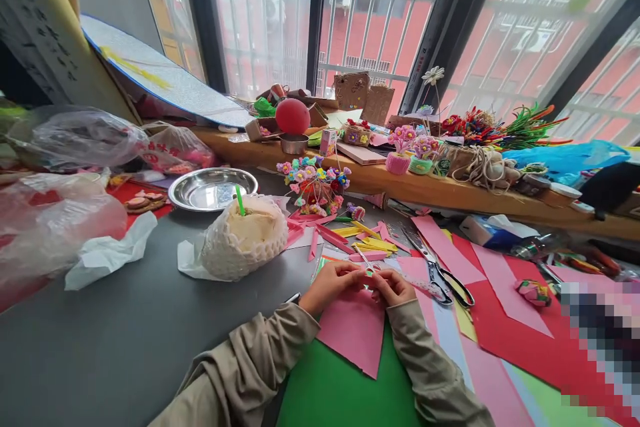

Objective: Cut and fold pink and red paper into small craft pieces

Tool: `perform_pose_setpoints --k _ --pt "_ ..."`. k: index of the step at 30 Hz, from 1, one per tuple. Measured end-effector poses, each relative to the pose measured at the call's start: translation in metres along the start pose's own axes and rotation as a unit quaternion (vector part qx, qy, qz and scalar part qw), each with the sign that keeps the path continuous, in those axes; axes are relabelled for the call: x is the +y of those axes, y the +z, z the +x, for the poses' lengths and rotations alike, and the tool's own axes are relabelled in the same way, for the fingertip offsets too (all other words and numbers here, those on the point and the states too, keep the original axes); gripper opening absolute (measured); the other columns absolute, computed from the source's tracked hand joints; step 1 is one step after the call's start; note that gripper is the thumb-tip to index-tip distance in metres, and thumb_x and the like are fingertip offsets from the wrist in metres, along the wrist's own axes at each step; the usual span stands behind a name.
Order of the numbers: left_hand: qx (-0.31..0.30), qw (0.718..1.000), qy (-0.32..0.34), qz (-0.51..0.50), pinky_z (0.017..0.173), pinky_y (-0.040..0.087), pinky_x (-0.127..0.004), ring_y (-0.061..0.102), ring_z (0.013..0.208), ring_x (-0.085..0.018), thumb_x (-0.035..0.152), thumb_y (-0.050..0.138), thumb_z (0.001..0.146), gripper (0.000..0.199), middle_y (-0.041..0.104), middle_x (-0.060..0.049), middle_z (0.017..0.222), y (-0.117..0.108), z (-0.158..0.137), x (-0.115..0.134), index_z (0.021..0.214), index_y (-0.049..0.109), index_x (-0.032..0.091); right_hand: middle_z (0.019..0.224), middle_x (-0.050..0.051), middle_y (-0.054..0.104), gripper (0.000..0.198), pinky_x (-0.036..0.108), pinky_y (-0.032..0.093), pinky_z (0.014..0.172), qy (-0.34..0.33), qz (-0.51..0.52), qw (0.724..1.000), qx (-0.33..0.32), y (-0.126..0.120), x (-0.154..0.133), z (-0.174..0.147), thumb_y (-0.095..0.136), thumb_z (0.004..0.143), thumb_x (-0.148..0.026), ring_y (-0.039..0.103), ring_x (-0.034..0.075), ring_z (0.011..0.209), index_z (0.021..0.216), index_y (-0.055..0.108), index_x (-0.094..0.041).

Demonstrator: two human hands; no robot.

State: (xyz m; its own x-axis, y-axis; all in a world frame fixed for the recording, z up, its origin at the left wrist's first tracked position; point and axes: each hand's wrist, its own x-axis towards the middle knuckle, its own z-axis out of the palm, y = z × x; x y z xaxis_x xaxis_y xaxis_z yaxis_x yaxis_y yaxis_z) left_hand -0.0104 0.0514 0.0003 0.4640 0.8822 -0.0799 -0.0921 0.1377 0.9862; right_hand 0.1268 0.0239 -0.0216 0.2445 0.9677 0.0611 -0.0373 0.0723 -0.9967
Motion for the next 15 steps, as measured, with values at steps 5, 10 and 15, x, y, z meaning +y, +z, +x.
perform_pose_setpoints --k 5,10,15 --pt "0.011 1.000 0.004 0.011 0.060 0.042 -0.024 0.054 0.058 -0.012 0.039 0.062 0.054 0.036 0.060 -0.004 0.064 0.0001 -0.0005 0.0007 0.074 0.059 0.010 0.045 -0.002 0.056 0.032 0.021 0.039 0.036 -0.005 0.014 1.000 0.005 0.0010 0.0031 0.0001 0.063 0.051 -0.044 0.048 0.009 0.034 0.063 0.052 -0.016" --pt "0.022 0.998 0.030 0.059 0.064 0.042 -0.025 0.055 0.064 -0.014 0.038 0.061 0.055 0.035 0.061 -0.005 0.074 -0.0020 -0.0002 0.0011 0.079 0.059 0.011 0.049 0.000 0.057 0.032 0.023 0.042 0.039 -0.015 0.008 1.000 0.006 0.0013 0.0024 0.0005 0.064 0.051 -0.043 0.051 0.011 0.039 0.066 0.054 -0.016" --pt "0.050 0.986 0.080 0.138 0.072 0.039 -0.025 0.054 0.079 -0.017 0.035 0.059 0.058 0.029 0.061 -0.005 0.083 -0.0052 -0.0004 0.0022 0.079 0.061 0.014 0.054 0.002 0.059 0.034 0.026 0.045 0.047 -0.010 -0.001 1.000 0.009 0.0022 0.0013 -0.0003 0.064 0.050 -0.044 0.055 0.014 0.046 0.068 0.055 -0.016"
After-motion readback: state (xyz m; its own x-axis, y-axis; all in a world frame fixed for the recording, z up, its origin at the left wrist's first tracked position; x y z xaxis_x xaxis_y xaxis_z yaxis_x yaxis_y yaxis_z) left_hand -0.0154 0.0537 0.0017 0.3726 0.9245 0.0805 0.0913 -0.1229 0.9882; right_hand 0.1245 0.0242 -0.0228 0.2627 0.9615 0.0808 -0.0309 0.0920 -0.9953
